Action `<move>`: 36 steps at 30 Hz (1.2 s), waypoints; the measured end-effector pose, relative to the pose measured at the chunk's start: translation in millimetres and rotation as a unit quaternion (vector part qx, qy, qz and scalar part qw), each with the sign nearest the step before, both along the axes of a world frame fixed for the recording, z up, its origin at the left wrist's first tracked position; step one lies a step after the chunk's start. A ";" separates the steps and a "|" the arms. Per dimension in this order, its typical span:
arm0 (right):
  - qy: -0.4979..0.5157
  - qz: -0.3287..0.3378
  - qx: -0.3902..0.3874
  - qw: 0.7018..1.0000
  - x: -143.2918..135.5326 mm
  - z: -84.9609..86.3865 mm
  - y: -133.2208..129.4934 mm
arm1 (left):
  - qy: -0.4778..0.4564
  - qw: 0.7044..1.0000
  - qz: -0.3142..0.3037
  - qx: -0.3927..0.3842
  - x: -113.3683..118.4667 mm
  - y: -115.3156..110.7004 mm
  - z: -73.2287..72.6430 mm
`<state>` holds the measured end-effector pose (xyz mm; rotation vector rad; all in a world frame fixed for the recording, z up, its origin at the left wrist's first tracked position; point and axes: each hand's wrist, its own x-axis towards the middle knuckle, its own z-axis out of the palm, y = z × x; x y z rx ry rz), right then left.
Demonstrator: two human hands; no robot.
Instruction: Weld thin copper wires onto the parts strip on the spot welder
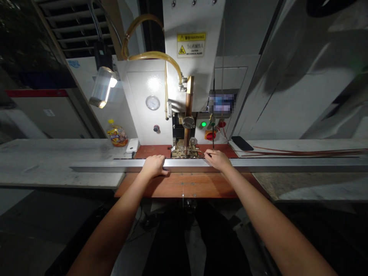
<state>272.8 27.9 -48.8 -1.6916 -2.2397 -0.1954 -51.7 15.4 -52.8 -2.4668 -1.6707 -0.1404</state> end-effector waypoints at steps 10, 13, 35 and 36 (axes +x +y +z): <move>-0.011 -0.001 -0.018 1.000 -2.2 4.7 1.0 | 0.018 1.000 0.001 0.006 1.8 -0.5 3.4; -0.013 0.006 -0.018 1.000 -2.1 5.1 2.6 | 0.019 1.000 -0.002 0.015 1.8 0.5 4.1; 0.034 0.022 -0.028 0.999 2.9 6.2 8.2 | 0.018 1.000 0.007 -0.001 4.2 -0.6 11.8; 0.037 0.023 -0.028 0.999 3.5 6.4 8.8 | 0.018 1.000 0.007 -0.002 4.1 -0.6 11.7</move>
